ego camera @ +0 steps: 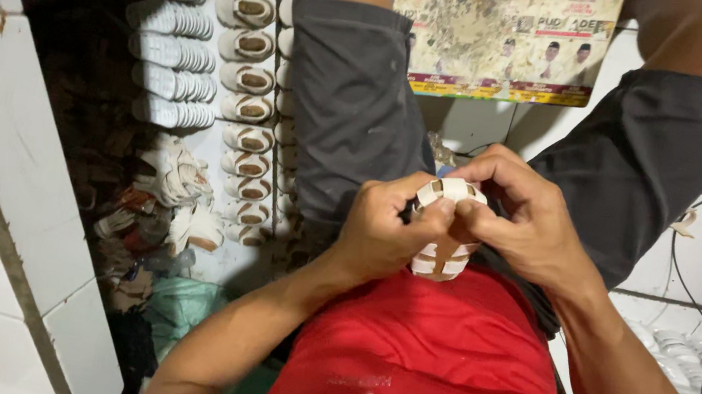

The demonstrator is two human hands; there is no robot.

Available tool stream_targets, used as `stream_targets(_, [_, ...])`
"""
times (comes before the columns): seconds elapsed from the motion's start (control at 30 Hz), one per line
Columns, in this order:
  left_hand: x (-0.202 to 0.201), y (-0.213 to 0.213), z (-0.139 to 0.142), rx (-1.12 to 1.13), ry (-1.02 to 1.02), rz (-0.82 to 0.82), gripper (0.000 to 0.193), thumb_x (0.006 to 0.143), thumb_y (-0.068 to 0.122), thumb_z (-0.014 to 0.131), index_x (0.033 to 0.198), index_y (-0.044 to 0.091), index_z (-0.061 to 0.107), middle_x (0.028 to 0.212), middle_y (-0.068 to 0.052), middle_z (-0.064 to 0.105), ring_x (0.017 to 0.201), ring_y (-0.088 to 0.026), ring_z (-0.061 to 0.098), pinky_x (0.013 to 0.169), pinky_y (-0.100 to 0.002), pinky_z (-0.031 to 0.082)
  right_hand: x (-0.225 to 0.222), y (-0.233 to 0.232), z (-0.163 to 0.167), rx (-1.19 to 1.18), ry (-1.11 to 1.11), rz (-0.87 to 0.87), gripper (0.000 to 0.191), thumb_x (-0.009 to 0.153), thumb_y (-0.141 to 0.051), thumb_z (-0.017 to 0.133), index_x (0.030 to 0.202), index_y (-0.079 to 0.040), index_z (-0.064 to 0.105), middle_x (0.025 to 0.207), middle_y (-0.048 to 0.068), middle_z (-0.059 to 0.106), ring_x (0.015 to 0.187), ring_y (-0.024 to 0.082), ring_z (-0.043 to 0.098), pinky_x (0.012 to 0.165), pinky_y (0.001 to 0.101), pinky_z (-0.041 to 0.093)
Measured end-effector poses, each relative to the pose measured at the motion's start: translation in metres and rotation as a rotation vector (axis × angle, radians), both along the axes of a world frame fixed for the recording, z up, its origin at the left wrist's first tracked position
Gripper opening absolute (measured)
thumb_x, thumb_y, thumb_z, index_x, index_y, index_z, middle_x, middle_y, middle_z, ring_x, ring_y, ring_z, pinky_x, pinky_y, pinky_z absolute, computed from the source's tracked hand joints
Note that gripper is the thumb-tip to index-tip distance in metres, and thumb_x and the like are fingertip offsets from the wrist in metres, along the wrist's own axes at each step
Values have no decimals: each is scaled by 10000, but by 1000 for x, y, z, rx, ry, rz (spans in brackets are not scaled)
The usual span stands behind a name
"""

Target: The person assembles a slipper by hand, attaching a white strap to a brown sole and pressing it into place. They repeat this process with a second slipper, then place the finished pair on a nearby shelf.

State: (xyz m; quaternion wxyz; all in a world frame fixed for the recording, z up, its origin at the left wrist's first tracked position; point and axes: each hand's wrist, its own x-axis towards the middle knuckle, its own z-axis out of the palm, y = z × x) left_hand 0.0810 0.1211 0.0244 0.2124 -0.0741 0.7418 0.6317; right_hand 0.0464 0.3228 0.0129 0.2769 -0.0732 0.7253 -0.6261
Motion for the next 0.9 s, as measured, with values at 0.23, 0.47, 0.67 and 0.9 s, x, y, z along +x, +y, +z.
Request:
stream_targets(0.23, [-24, -16, 20, 3, 285, -131, 412, 986, 353, 629, 1238, 31, 668, 1163, -157, 722, 1156, -293, 700, 1046, -453, 469, -16, -6, 32, 28, 382, -37, 281, 865, -62, 721, 1132, 18, 691, 1073, 69, 647, 959, 172, 633, 829, 278, 518])
stream_targets(0.47, [-72, 5, 39, 1352, -125, 312, 727, 1136, 585, 411, 1634, 60, 349, 1569, -202, 450, 1366, -424, 536, 1114, -536, 483, -33, 1, 76, -22, 1116, 15, 409, 785, -88, 859, 1137, -16, 664, 1128, 167, 627, 1070, 319, 626, 983, 487, 560])
stream_targets(0.67, [-97, 7, 23, 1315, -135, 343, 660, 1132, 555, 336, 1591, 84, 393, 1523, -169, 485, 1384, -370, 517, 1098, -547, 498, -20, -10, 48, 116, 764, -277, 433, 802, -40, 800, 1202, 25, 650, 1158, 159, 648, 1095, 263, 635, 950, 333, 519])
stream_targets(0.9, [-94, 9, 7, 1249, -199, 386, 645, 1109, 531, 371, 1575, 86, 411, 1520, -166, 510, 1381, -338, 524, 1079, -520, 505, 8, -3, -19, -129, 7, -380, 154, 1006, -73, 612, 988, 48, 705, 889, 88, 716, 805, 132, 677, 758, 269, 546])
